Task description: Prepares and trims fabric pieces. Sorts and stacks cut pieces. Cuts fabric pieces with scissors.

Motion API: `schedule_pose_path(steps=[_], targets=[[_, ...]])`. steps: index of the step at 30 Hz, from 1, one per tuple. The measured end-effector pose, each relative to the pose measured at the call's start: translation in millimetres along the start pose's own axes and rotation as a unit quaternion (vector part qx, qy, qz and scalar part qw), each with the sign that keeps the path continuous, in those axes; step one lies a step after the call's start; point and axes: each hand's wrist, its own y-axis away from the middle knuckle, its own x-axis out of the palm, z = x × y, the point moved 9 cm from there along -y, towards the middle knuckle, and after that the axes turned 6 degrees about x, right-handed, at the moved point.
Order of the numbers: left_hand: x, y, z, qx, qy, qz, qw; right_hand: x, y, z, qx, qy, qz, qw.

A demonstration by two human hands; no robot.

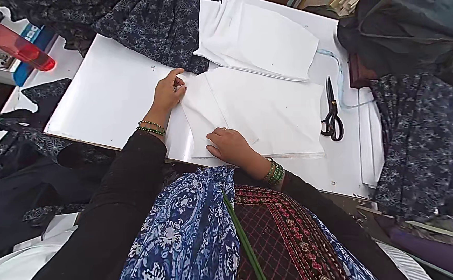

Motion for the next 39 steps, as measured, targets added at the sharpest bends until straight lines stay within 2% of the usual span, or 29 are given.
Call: schedule_pose_path(steps=[1, 3, 6, 11, 21, 24, 27, 29, 32, 35, 37, 39], targets=[[-0.4, 0.1, -0.6, 0.003, 0.000, -0.001, 1.000, 8.5, -5.7, -2.8, 0.017, 0.029, 0.010, 0.999], [-0.9, -1.0, -0.8, 0.002, 0.003, 0.000, 1.000, 9.8, -8.4, -3.4, 0.016, 0.067, -0.035, 0.997], [0.0, -1.2, 1.0, 0.002, 0.004, 0.005, 1.000, 6.1, 0.6, 10.3, -0.026, 0.062, -0.088, 0.994], [-2.2, -1.7, -0.9, -0.001, 0.024, 0.006, 1.000, 18.5, 13.3, 33.9, -0.067, 0.041, -0.054, 0.995], [-6.2, -2.2, -0.6, -0.021, 0.026, -0.012, 0.999, 23.6, 13.2, 39.9, -0.060, 0.057, -0.049, 0.995], [-16.7, 4.0, -7.3, 0.030, 0.028, -0.080, 0.996, 24.1, 13.6, 38.7, -0.050, 0.052, -0.054, 0.996], [-25.6, 27.7, -42.3, 0.154, 0.017, -0.155, 0.976, 24.7, 13.7, 36.9, -0.039, 0.050, -0.056, 0.996], [-17.2, 55.1, -73.7, 0.246, 0.036, -0.167, 0.954, 24.7, 13.0, 35.8, -0.038, 0.049, -0.056, 0.997], [10.6, 90.0, -102.4, 0.279, 0.059, -0.061, 0.956, 26.1, 13.1, 38.9, -0.061, 0.045, -0.056, 0.996], [50.9, 100.5, -90.1, 0.222, -0.020, 0.091, 0.971, 23.5, 15.6, 39.3, -0.079, 0.021, -0.028, 0.996], [55.0, 97.0, -81.8, 0.187, -0.033, 0.105, 0.976, 7.6, 19.4, 26.3, -0.036, 0.002, -0.052, 0.998], [51.6, 92.7, -72.7, 0.139, -0.040, 0.103, 0.984, -20.7, 28.1, -7.6, 0.064, -0.002, -0.122, 0.991]])
